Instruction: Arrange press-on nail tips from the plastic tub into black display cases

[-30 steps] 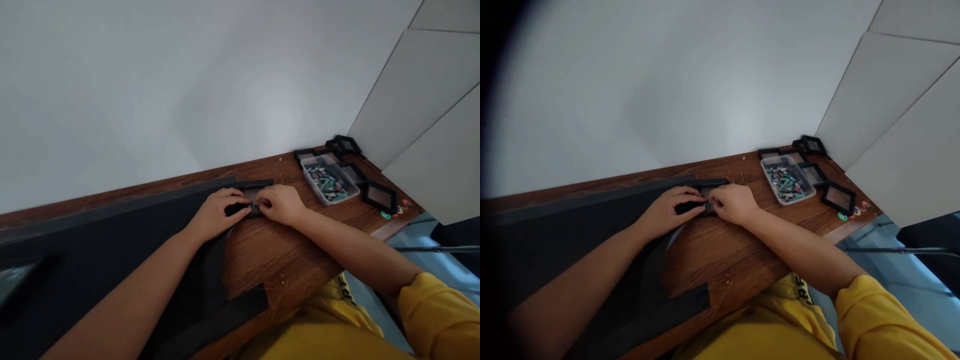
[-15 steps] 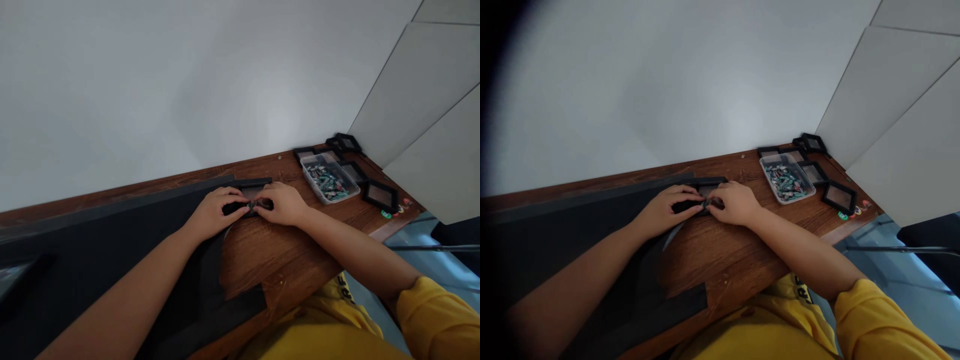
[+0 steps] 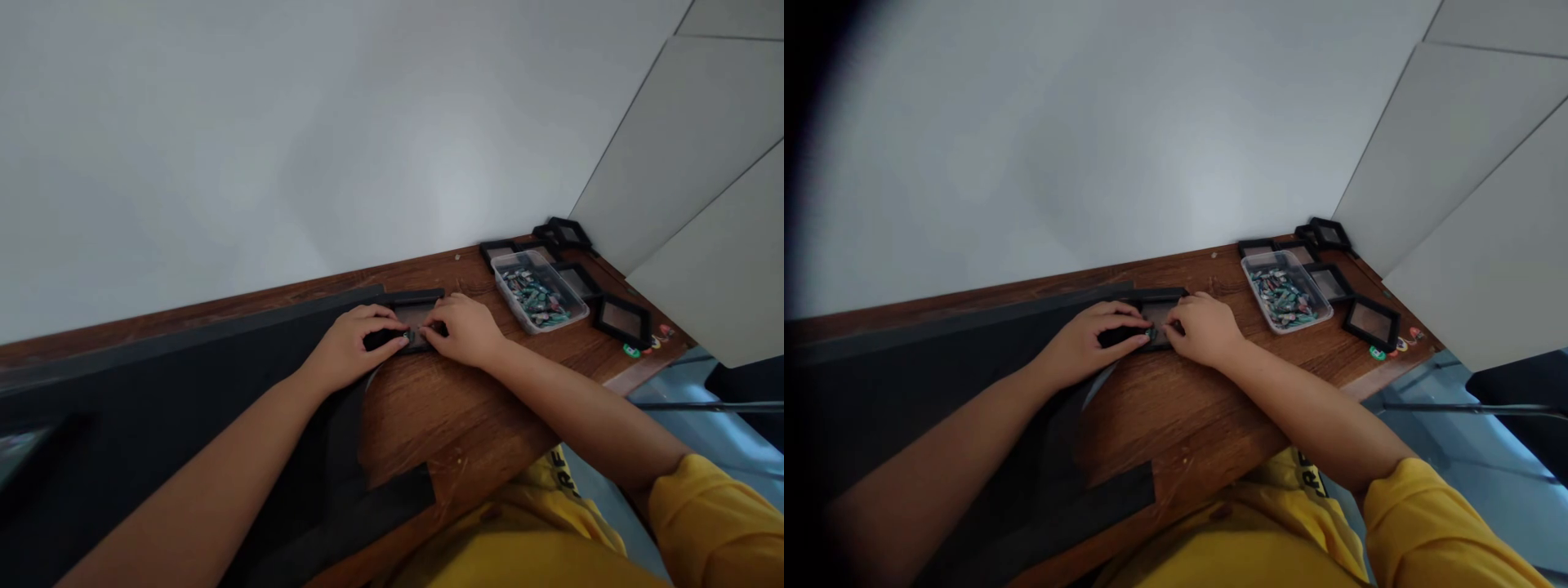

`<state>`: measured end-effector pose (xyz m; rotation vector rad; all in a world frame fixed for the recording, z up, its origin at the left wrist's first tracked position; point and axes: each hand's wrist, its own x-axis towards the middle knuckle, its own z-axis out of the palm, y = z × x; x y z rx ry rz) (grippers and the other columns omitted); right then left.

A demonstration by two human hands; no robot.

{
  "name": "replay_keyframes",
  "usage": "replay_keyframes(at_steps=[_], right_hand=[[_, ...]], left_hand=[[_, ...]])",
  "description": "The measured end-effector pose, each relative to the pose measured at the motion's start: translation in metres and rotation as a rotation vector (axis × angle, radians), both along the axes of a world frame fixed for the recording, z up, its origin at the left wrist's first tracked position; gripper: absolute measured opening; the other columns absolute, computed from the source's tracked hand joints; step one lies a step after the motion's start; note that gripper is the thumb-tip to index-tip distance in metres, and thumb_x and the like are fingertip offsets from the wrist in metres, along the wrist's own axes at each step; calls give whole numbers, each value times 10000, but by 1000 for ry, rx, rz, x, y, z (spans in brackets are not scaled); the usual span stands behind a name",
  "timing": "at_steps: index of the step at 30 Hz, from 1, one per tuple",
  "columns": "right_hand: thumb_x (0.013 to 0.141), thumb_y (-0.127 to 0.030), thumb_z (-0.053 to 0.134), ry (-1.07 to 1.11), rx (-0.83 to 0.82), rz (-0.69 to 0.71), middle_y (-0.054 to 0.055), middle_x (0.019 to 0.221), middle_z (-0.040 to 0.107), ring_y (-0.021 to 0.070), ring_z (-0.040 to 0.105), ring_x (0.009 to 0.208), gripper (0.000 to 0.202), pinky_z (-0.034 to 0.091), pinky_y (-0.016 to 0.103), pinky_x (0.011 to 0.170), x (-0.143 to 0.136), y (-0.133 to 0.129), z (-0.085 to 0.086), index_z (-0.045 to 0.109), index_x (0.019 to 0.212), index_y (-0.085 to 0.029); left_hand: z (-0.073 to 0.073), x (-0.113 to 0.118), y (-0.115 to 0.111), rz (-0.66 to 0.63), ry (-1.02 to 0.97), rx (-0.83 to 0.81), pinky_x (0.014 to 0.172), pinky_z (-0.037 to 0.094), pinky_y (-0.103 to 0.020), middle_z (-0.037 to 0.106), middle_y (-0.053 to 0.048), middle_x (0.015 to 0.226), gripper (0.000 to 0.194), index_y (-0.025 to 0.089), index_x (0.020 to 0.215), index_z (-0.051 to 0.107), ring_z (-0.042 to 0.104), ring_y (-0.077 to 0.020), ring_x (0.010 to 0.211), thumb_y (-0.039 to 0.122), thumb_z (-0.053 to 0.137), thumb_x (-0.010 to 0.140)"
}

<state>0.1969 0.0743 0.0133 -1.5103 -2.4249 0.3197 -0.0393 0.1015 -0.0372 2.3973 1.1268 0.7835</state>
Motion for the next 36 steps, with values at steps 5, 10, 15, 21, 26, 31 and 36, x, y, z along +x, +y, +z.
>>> replay_keyframes(at_steps=[5, 10, 15, 21, 26, 31, 36], right_hand=[[959, -251, 696, 51, -29, -76, 115, 1024, 800, 260, 678, 1034, 156, 474, 339, 833, 0, 0, 2, 825, 933, -168], [907, -183, 716, 305, -214, -102, 54, 892, 791, 171, 683, 836, 110, 462, 282, 758, 4, 4, -3, 809, 852, -162], [892, -165, 705, 484, -411, -145, 20, 782, 780, 140, 678, 750, 159, 462, 257, 711, 9, 10, -7, 797, 762, -159], [836, -188, 754, 390, -410, -230, 0, 724, 752, 139, 655, 722, 118, 420, 262, 666, 10, 13, 1, 814, 735, -174], [839, -250, 794, 325, -384, -302, 2, 763, 740, 126, 601, 693, 84, 384, 262, 632, 10, 17, 4, 810, 806, -175], [887, -277, 766, 304, -369, -284, 15, 795, 750, 132, 600, 701, 115, 390, 265, 637, 13, 15, 3, 812, 870, -173], [890, -205, 729, 327, -365, -215, 15, 759, 746, 130, 609, 693, 114, 409, 258, 649, 19, 8, 4, 818, 828, -167]], left_hand=[[0, 0, 0, -2, 0, 5, 1059, 545, -540, 766, -82, 1142, 418, 272, 1051, 830, 700, -302, 1123, 625, 621, 970], [0, 0, 0, -6, -7, 19, 1060, 545, -543, 769, -79, 1127, 413, 278, 1042, 835, 698, -307, 1129, 626, 625, 967], [1, 0, 0, -10, -8, 12, 1052, 546, -542, 767, -82, 1134, 420, 279, 1055, 835, 701, -302, 1117, 631, 622, 970], [2, 0, -1, -1, -3, -7, 1055, 544, -510, 765, -76, 1142, 425, 284, 1051, 837, 698, -286, 1106, 639, 619, 964], [2, 0, 0, -2, 1, -12, 1056, 541, -518, 762, -73, 1135, 413, 292, 1060, 836, 695, -287, 1112, 630, 619, 963], [4, 0, 0, -4, 19, -25, 1068, 539, -521, 762, -74, 1150, 432, 290, 1072, 834, 692, -289, 1123, 647, 615, 965], [4, 1, -1, 2, 24, -34, 1085, 533, -529, 759, -77, 1166, 455, 292, 1074, 831, 681, -299, 1154, 671, 604, 967]])
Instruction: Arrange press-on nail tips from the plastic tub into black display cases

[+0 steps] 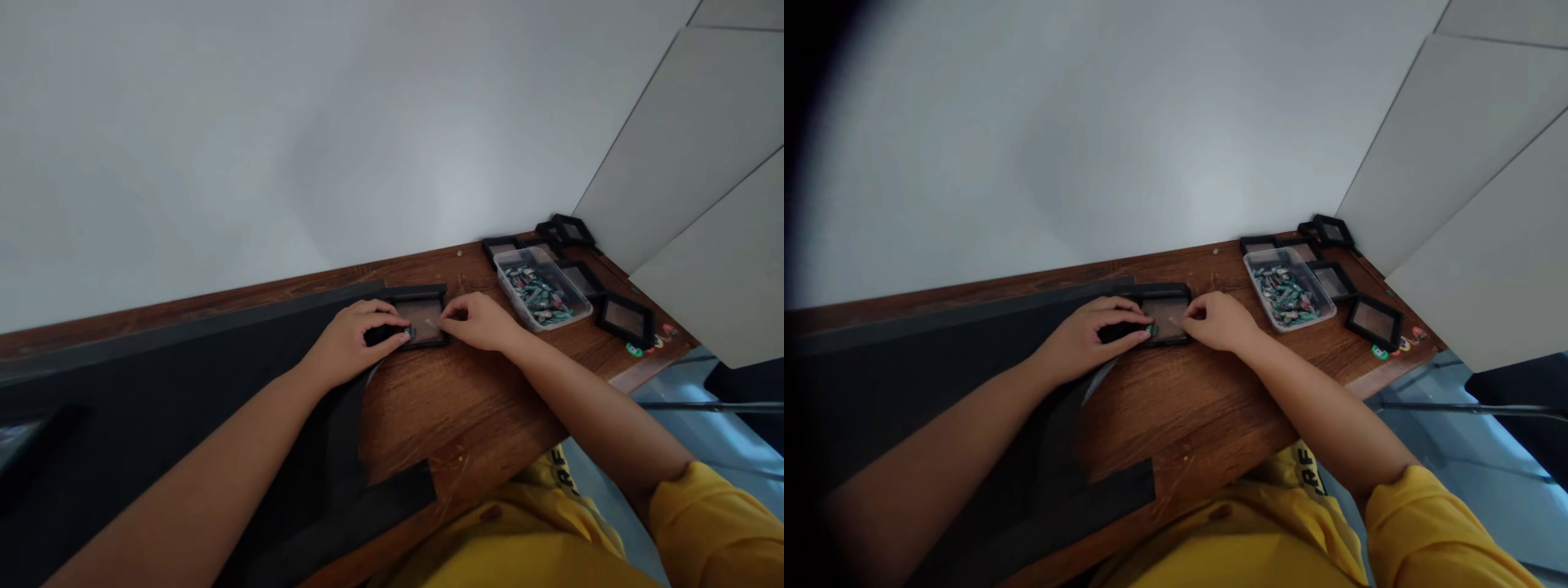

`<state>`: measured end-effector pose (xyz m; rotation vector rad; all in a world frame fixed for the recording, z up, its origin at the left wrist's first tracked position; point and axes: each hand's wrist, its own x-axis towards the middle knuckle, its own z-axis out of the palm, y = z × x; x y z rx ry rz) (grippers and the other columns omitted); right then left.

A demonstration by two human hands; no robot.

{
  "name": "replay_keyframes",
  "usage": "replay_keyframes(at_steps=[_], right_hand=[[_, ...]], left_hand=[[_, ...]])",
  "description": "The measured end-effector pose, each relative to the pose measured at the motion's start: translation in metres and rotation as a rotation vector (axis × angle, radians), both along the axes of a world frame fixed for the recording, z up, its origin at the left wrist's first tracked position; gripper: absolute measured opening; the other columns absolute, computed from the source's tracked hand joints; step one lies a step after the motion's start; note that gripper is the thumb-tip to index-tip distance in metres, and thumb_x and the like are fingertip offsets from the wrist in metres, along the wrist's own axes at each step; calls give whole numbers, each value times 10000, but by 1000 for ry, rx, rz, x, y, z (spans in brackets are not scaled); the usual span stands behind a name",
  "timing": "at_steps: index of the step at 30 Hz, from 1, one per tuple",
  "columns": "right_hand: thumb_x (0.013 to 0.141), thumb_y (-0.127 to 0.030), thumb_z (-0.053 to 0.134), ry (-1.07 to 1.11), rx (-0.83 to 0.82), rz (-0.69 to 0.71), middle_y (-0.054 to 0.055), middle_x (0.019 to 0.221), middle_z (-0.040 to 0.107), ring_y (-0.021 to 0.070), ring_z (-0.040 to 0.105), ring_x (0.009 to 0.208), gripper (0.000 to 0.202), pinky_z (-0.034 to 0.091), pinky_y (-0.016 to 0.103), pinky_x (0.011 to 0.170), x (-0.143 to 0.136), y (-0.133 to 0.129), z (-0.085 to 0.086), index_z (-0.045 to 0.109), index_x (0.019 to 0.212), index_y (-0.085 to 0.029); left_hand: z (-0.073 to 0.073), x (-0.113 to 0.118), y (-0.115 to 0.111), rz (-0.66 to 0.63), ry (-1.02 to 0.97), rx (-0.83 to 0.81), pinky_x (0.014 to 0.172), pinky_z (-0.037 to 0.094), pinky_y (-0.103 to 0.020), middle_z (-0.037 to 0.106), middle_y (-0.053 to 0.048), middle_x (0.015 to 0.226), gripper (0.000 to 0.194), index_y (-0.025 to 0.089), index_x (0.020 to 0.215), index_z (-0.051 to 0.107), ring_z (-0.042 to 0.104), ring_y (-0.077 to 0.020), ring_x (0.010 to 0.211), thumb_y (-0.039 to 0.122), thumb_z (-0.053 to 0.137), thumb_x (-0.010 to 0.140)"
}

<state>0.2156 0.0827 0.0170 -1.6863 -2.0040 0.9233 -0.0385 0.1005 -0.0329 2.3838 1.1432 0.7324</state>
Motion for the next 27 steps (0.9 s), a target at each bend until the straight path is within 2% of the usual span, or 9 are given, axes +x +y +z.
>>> replay_keyframes(at_steps=[3, 8, 12, 16, 27], right_hand=[[837, -159, 758, -8, 8, 35, -2, 705, 711, 113, 565, 630, 71, 393, 254, 618, 2, -2, 0, 826, 822, -166], [829, -153, 776, 22, 39, 107, -12, 711, 694, 105, 540, 627, 71, 377, 255, 620, 2, -3, -4, 835, 857, -180], [827, -186, 810, 45, 90, 91, -15, 777, 691, 104, 537, 657, 185, 380, 251, 648, 2, 0, -7, 826, 1011, -169], [876, -219, 794, -36, 126, 110, -8, 816, 696, 113, 554, 695, 301, 369, 258, 676, 1, 1, -7, 816, 1174, -185], [934, -270, 751, -180, 229, 181, 32, 866, 727, 167, 614, 800, 255, 390, 289, 719, -2, -4, -3, 853, 1165, -232]], left_hand=[[0, 1, -1, -2, -18, 4, 1064, 542, -524, 761, -78, 1151, 440, 292, 1059, 838, 687, -295, 1123, 659, 615, 963], [0, 1, -1, 3, -24, 17, 1059, 541, -517, 766, -76, 1140, 443, 294, 1061, 838, 689, -288, 1111, 658, 603, 972], [-1, 1, -1, 0, -37, 21, 1054, 544, -517, 760, -86, 1145, 479, 285, 1063, 838, 693, -293, 1102, 685, 590, 971], [-2, 1, -1, 0, -49, 18, 1048, 546, -504, 757, -87, 1136, 487, 284, 1060, 842, 696, -292, 1097, 691, 591, 969], [0, 0, 0, -3, 4, -1, 1089, 516, -509, 751, -72, 1177, 394, 296, 1089, 829, 677, -284, 1142, 611, 619, 981]])
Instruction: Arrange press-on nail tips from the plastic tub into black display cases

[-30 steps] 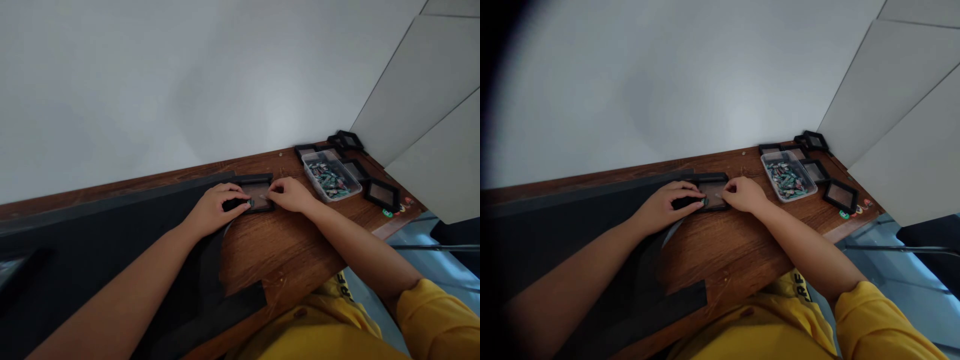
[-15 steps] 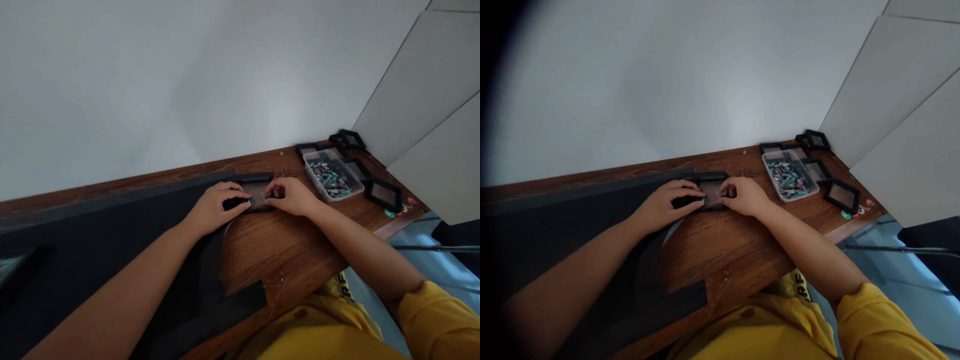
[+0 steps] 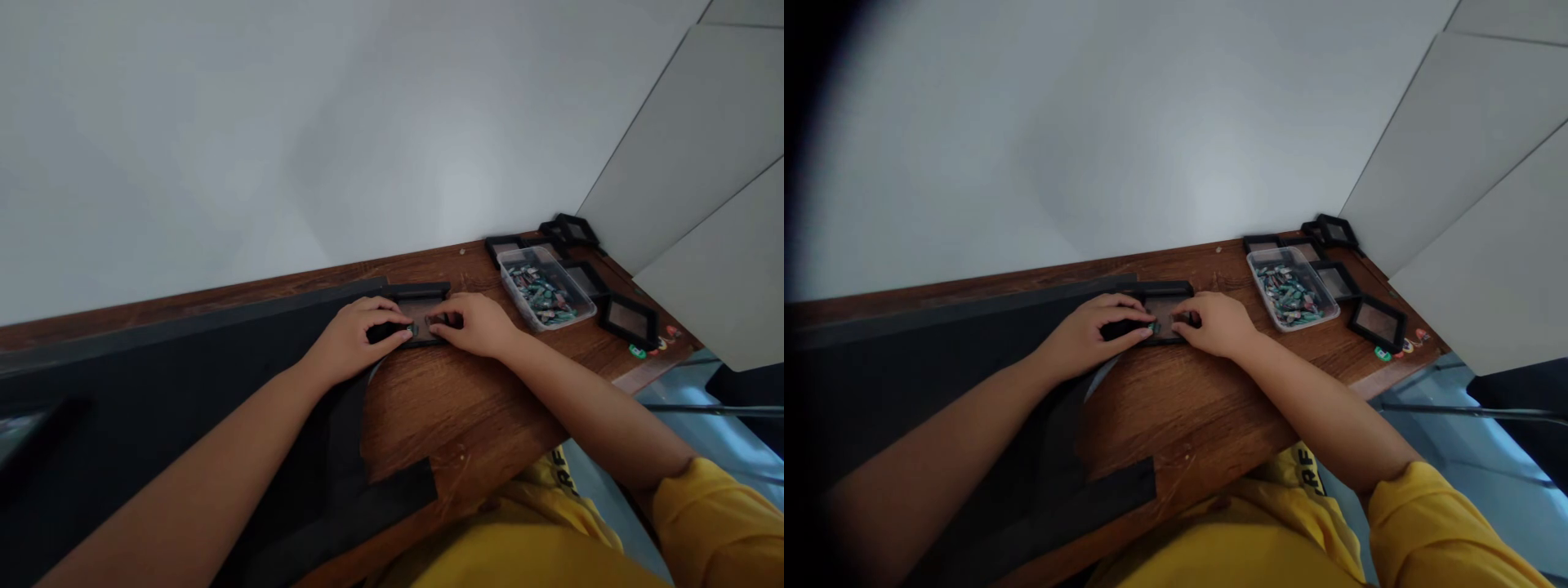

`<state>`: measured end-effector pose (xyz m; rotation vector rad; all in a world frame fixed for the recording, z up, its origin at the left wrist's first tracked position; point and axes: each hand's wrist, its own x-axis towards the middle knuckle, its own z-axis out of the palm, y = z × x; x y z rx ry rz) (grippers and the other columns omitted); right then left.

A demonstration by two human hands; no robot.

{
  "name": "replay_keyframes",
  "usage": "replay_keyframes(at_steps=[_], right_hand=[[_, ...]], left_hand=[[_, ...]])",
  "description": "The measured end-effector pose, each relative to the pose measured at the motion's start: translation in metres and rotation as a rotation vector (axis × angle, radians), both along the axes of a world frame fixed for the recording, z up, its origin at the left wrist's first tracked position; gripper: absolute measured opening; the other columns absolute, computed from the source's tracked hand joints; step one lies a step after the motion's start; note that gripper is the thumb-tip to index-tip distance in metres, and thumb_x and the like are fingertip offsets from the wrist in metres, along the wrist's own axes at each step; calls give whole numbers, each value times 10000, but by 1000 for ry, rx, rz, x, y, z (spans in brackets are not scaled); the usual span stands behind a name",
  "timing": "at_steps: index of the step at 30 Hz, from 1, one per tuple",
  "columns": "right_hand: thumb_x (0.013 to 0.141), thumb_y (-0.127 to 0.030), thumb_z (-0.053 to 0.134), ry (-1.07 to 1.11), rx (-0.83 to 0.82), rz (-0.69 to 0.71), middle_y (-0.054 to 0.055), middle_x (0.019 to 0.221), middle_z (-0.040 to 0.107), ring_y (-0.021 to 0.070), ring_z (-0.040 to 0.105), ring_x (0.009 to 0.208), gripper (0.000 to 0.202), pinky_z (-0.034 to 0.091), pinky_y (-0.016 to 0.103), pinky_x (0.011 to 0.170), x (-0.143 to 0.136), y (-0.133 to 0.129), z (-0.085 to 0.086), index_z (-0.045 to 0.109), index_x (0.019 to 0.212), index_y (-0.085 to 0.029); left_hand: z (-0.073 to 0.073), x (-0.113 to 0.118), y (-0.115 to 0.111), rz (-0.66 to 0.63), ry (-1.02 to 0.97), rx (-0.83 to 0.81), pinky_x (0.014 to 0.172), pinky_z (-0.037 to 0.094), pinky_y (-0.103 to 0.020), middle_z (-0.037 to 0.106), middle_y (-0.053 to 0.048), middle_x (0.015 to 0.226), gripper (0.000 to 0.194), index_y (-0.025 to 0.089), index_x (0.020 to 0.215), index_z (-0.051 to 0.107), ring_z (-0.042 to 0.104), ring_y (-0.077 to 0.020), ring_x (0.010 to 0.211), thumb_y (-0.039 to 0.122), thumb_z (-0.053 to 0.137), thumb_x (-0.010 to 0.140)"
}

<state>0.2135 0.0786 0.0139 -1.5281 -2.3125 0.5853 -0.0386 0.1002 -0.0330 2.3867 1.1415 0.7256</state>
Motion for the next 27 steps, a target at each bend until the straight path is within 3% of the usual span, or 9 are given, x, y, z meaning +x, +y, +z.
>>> replay_keyframes(at_steps=[19, 27], right_hand=[[935, -242, 764, 63, 8, 45, 39, 852, 753, 167, 637, 793, 177, 421, 283, 737, -8, -5, -3, 868, 1076, -219], [953, -238, 737, 106, -1, 75, 32, 862, 756, 159, 620, 773, 263, 409, 281, 732, -7, -6, -5, 843, 1194, -231]], left_hand=[[0, -3, 2, -29, -14, -7, 1074, 538, -511, 756, -82, 1160, 450, 282, 1078, 828, 695, -292, 1120, 648, 590, 969], [1, -4, 1, -31, -25, -10, 1090, 534, -515, 752, -73, 1169, 413, 291, 1070, 825, 689, -291, 1137, 622, 605, 958]])
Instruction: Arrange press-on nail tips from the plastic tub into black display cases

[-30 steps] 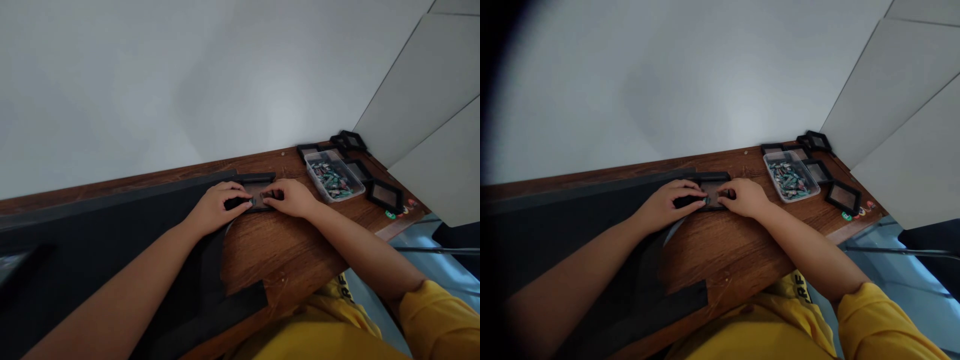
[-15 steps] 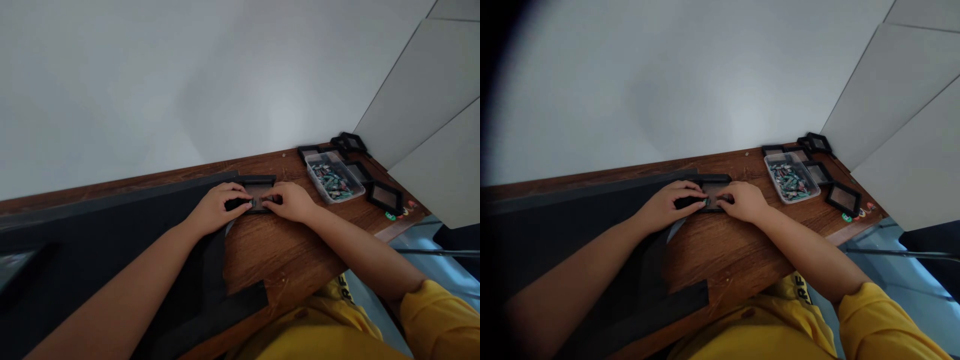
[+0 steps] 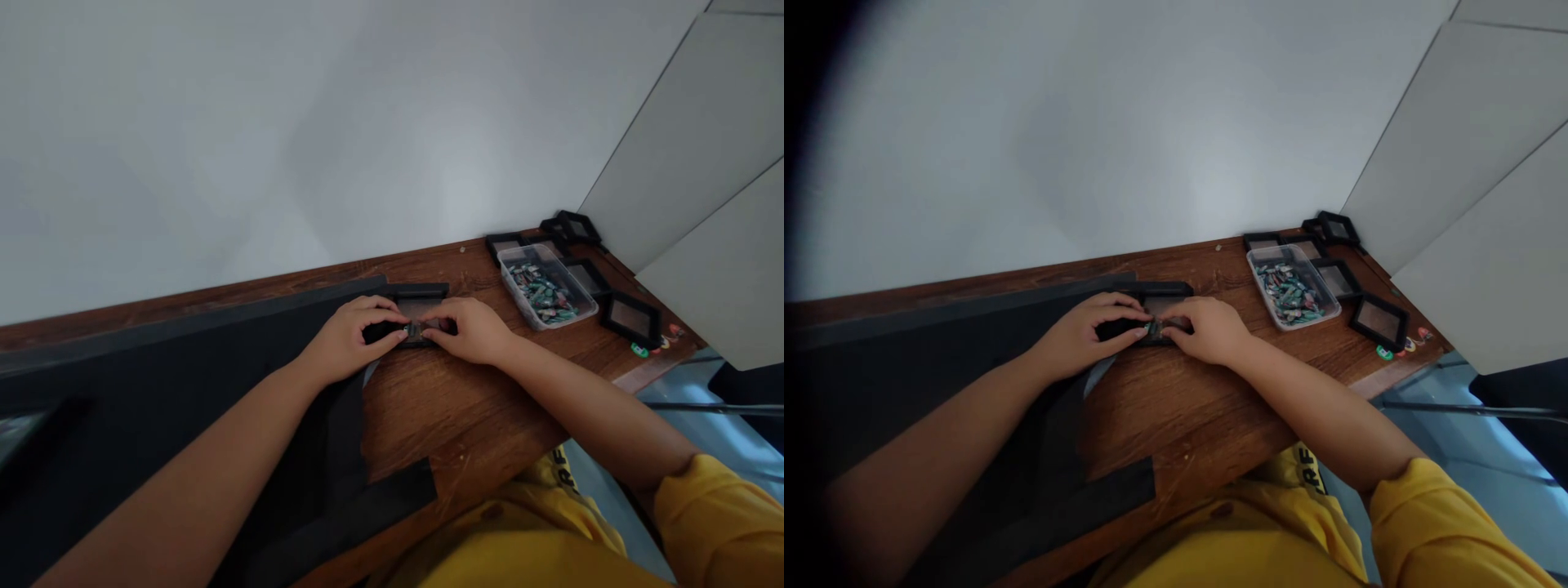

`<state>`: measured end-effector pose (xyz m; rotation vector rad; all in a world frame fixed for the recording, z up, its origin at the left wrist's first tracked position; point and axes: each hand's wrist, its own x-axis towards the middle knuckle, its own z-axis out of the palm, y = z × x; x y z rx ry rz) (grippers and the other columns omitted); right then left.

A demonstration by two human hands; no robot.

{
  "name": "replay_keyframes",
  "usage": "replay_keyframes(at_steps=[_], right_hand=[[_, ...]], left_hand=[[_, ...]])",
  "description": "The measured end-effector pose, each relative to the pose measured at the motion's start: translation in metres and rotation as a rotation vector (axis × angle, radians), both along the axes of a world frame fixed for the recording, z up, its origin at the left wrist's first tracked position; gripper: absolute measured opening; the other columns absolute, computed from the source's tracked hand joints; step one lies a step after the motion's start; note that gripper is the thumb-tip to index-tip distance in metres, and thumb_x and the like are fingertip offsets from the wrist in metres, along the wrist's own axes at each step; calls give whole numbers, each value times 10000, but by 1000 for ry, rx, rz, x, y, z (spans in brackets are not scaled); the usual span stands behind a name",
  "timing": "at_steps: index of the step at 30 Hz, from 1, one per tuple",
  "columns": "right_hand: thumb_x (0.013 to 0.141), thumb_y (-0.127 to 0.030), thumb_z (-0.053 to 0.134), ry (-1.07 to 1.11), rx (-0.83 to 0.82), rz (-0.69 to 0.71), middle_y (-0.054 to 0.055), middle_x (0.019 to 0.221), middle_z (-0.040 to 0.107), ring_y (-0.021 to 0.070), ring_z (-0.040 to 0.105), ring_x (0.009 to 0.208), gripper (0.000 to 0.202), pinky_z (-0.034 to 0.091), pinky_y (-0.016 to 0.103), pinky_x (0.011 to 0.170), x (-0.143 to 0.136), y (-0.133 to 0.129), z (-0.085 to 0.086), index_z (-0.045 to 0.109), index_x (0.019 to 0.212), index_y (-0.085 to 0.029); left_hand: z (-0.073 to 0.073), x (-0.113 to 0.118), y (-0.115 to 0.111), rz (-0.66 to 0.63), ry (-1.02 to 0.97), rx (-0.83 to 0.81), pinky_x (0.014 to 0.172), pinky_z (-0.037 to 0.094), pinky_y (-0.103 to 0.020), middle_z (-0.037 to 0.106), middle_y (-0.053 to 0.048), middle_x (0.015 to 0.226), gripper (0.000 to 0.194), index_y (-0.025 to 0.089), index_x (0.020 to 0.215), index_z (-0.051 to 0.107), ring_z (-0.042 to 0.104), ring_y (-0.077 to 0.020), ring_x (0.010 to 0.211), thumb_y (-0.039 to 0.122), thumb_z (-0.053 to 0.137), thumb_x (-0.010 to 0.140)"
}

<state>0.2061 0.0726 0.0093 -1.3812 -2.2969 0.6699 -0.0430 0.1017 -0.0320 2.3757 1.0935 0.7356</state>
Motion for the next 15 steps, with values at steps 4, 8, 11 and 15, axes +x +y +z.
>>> replay_keyframes(at_steps=[4, 8, 11, 15], right_hand=[[942, -261, 748, 1, -25, -36, 36, 877, 753, 150, 599, 740, 331, 398, 279, 712, 2, -1, 1, 809, 1261, -195], [930, -289, 769, 1, -23, -73, 31, 868, 742, 144, 593, 739, 315, 391, 274, 705, 5, -3, 5, 812, 1226, -190], [932, -315, 774, -9, -31, -92, 26, 846, 736, 149, 606, 748, 286, 388, 277, 700, 6, -5, 9, 821, 1189, -197], [927, -325, 785, -46, -60, -104, 25, 830, 731, 149, 606, 740, 281, 371, 278, 682, 5, -6, 12, 824, 1173, -194]], left_hand=[[1, 0, -1, 2, -8, -4, 1086, 532, -529, 755, -74, 1167, 394, 291, 1064, 822, 690, -296, 1130, 611, 622, 949], [1, 0, -1, -4, -22, 0, 1074, 537, -520, 752, -84, 1160, 413, 276, 1076, 819, 691, -294, 1128, 616, 625, 946], [0, -1, -1, -4, -17, -3, 1078, 536, -512, 746, -87, 1169, 421, 270, 1085, 811, 689, -290, 1132, 621, 619, 954], [-1, -2, 0, -7, -7, 9, 1073, 537, -518, 744, -92, 1173, 426, 269, 1090, 807, 690, -295, 1122, 627, 615, 962]])
